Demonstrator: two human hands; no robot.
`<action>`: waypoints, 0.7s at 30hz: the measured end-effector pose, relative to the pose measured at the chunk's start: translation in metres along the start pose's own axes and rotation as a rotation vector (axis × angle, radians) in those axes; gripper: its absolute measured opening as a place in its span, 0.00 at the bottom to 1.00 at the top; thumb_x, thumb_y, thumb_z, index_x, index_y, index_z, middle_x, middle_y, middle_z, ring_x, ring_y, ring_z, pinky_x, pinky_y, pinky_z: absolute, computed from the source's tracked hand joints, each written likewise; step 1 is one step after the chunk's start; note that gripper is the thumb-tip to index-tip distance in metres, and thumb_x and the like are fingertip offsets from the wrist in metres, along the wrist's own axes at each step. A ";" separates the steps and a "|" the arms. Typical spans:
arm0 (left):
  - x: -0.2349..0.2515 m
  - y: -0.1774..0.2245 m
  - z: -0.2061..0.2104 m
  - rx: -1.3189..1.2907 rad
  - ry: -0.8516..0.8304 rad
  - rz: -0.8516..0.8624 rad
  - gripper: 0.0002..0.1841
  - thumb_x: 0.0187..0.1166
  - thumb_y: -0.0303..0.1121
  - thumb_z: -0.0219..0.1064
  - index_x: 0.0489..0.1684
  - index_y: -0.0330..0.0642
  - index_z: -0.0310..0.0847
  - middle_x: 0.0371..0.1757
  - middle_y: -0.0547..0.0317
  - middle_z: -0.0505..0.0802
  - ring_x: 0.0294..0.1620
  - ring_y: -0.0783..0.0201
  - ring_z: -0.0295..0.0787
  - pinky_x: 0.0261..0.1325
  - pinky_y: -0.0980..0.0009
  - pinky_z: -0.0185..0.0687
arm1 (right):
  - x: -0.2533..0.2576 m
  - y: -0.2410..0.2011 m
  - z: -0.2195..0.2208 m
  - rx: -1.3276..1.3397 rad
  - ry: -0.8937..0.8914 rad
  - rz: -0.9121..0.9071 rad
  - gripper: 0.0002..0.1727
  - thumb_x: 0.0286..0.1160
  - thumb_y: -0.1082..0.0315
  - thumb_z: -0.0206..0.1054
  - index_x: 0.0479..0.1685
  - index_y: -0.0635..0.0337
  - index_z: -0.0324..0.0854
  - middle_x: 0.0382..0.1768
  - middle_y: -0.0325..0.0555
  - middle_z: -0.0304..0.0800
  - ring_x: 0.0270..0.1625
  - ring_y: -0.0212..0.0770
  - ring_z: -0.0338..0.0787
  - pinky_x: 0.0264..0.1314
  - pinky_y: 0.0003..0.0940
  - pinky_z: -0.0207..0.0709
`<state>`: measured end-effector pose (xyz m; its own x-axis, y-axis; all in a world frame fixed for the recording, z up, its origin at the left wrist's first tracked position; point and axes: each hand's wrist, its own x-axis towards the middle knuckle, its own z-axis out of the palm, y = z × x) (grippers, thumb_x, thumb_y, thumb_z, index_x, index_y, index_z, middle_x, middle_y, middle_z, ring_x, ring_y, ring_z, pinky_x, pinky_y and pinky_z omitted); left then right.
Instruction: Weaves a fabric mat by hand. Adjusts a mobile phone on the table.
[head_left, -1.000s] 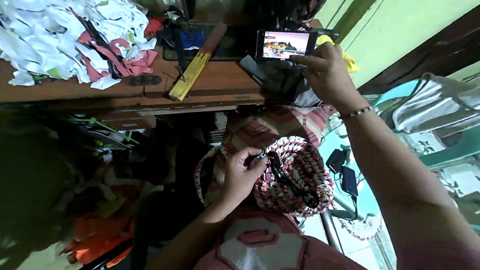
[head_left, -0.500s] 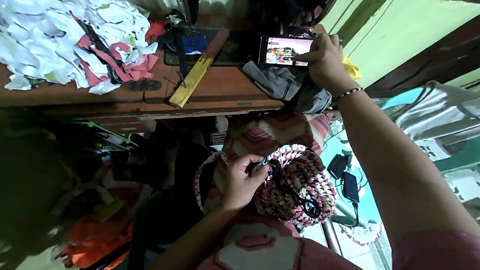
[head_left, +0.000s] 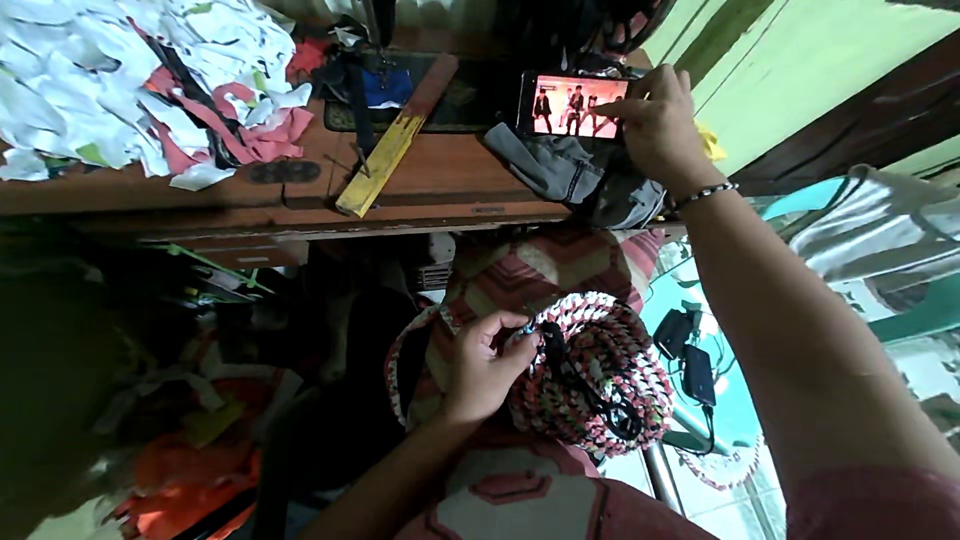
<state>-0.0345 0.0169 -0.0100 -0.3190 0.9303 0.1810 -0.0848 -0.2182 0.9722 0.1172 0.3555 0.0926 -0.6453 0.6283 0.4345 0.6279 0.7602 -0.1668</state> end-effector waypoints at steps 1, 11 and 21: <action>0.000 0.000 0.000 -0.002 0.002 0.000 0.07 0.71 0.21 0.72 0.44 0.31 0.89 0.42 0.58 0.95 0.43 0.73 0.92 0.49 0.76 0.90 | 0.000 0.000 0.001 0.008 -0.010 -0.006 0.23 0.78 0.75 0.55 0.57 0.46 0.93 0.61 0.68 0.79 0.70 0.72 0.73 0.67 0.73 0.63; -0.001 0.000 0.000 -0.005 -0.002 0.004 0.08 0.71 0.21 0.72 0.44 0.31 0.89 0.43 0.57 0.95 0.44 0.72 0.92 0.49 0.75 0.90 | -0.001 -0.003 0.006 0.020 -0.024 -0.009 0.22 0.73 0.76 0.57 0.52 0.47 0.95 0.60 0.65 0.82 0.71 0.70 0.73 0.67 0.72 0.63; 0.000 -0.001 0.000 -0.015 -0.002 0.009 0.08 0.70 0.21 0.73 0.44 0.31 0.88 0.43 0.57 0.95 0.42 0.72 0.92 0.48 0.75 0.90 | -0.003 0.000 0.006 0.044 -0.023 -0.023 0.21 0.69 0.77 0.58 0.49 0.47 0.96 0.57 0.66 0.83 0.68 0.71 0.74 0.66 0.72 0.64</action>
<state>-0.0341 0.0169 -0.0113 -0.3175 0.9290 0.1902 -0.0961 -0.2310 0.9682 0.1165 0.3544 0.0858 -0.6698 0.6138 0.4179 0.5935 0.7807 -0.1956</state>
